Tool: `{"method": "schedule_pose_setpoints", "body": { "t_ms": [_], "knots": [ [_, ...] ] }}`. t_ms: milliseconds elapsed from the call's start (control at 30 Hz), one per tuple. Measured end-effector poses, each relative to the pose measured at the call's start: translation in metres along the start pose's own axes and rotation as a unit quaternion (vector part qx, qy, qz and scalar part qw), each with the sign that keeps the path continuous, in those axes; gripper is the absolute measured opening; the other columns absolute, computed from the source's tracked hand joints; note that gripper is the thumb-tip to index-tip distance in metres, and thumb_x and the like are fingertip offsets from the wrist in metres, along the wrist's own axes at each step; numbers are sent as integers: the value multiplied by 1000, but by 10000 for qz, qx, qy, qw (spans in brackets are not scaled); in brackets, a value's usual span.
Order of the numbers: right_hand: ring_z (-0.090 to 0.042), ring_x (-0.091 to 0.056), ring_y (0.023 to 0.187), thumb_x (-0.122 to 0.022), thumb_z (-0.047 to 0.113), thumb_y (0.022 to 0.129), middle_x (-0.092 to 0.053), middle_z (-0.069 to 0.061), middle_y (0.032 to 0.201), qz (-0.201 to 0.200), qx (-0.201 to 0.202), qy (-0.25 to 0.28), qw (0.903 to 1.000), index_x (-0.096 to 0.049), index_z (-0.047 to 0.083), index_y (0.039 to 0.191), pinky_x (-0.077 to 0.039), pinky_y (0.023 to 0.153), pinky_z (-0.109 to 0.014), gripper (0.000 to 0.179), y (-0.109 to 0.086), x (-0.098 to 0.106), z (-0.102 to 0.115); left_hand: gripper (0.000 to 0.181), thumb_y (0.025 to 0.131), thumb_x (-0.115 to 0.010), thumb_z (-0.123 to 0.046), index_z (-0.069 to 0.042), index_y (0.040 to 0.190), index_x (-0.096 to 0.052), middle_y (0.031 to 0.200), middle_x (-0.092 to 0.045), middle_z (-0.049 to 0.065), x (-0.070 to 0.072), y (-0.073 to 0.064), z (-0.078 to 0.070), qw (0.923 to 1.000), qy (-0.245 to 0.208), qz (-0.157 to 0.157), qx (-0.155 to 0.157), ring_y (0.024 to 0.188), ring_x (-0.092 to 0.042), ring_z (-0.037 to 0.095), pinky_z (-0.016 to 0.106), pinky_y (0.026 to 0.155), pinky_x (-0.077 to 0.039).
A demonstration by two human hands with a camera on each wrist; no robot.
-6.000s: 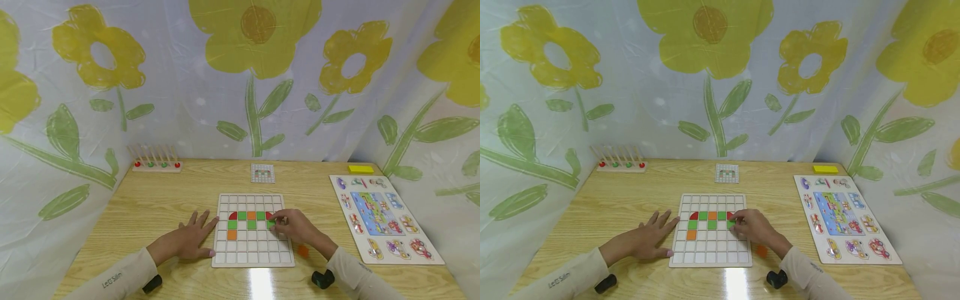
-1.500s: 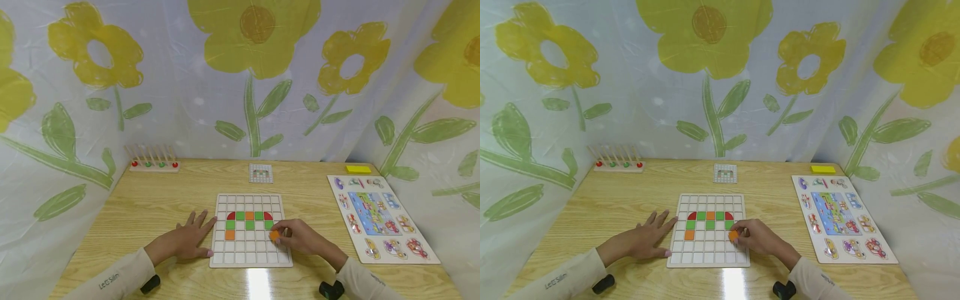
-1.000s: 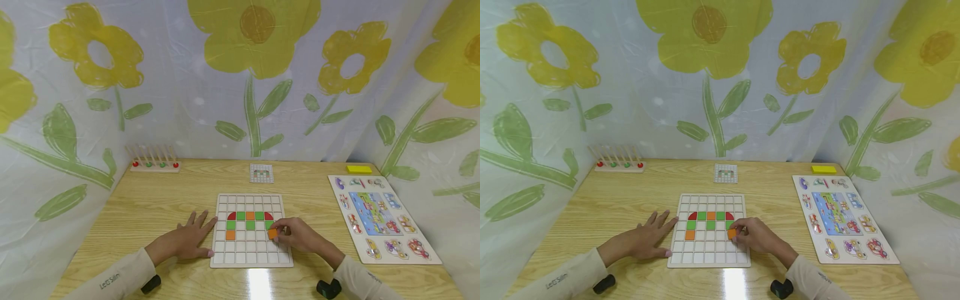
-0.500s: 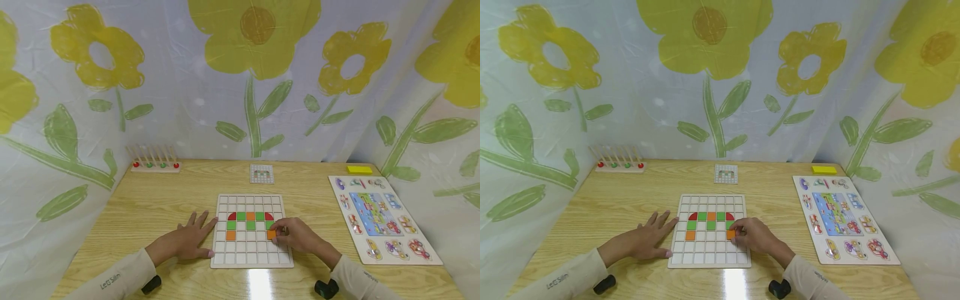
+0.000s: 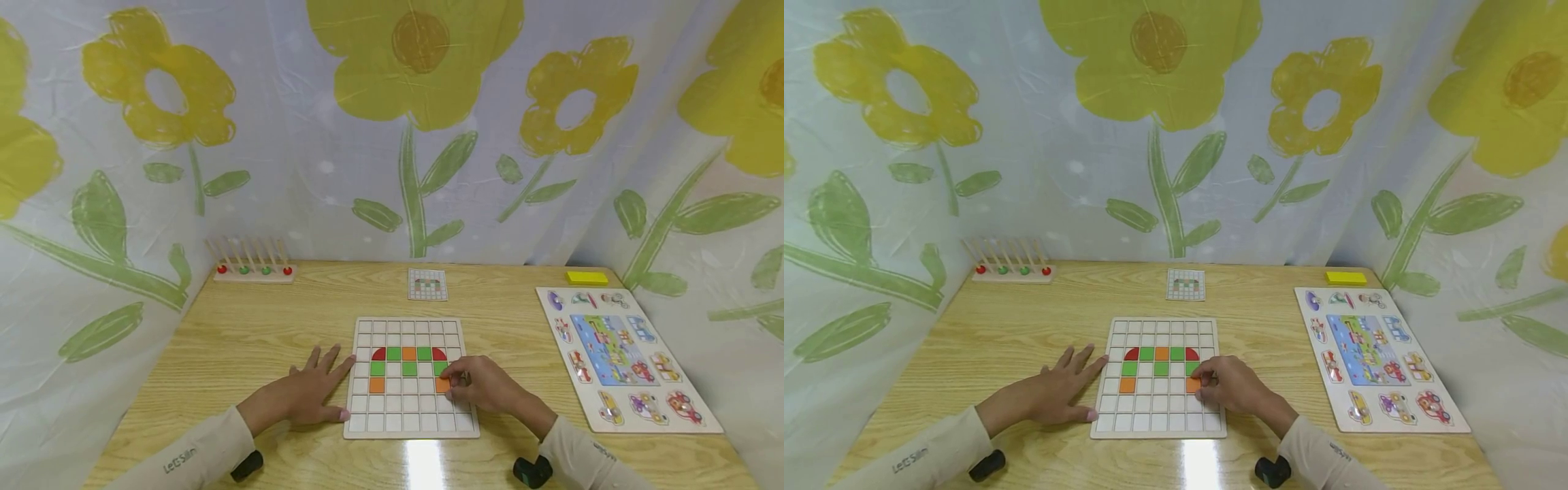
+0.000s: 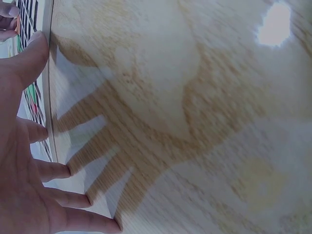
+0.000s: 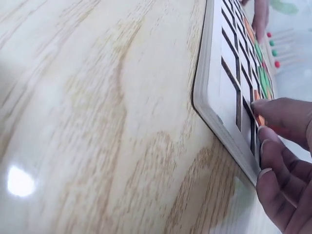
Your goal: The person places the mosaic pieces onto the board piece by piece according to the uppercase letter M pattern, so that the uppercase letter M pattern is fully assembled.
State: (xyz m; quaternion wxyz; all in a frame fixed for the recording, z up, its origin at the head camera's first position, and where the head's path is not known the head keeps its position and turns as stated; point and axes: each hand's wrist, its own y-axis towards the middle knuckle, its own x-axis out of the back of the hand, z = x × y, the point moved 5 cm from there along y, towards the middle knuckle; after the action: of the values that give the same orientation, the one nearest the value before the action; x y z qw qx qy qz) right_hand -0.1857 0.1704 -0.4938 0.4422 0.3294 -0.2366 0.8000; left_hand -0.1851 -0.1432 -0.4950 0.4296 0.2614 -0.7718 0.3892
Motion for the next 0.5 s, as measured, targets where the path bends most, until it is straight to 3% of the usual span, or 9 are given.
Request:
{"method": "schedule_pose_setpoints", "body": {
  "t_ms": [333,500],
  "knots": [
    [-1,-49,54,-69,16,96,-69,8,89,-383,32,4,9993,-72,9,117,-42,51,-21,23,-7,9,-1,93,92,-57,-65,-20,163,-16,167,-6,24,-2,-2,5,9998,-128,-105,-72,148,-8,59,83,97,-29],
    [0,-57,64,-71,30,95,-71,7,94,-960,-102,-377,9946,-71,12,120,-47,57,-22,31,-16,22,-9,84,97,-55,-58,-15,161,-23,167,-8,24,-4,-7,15,9984,-275,-408,-291,149,-12,55,77,103,-30]
  ]
}}
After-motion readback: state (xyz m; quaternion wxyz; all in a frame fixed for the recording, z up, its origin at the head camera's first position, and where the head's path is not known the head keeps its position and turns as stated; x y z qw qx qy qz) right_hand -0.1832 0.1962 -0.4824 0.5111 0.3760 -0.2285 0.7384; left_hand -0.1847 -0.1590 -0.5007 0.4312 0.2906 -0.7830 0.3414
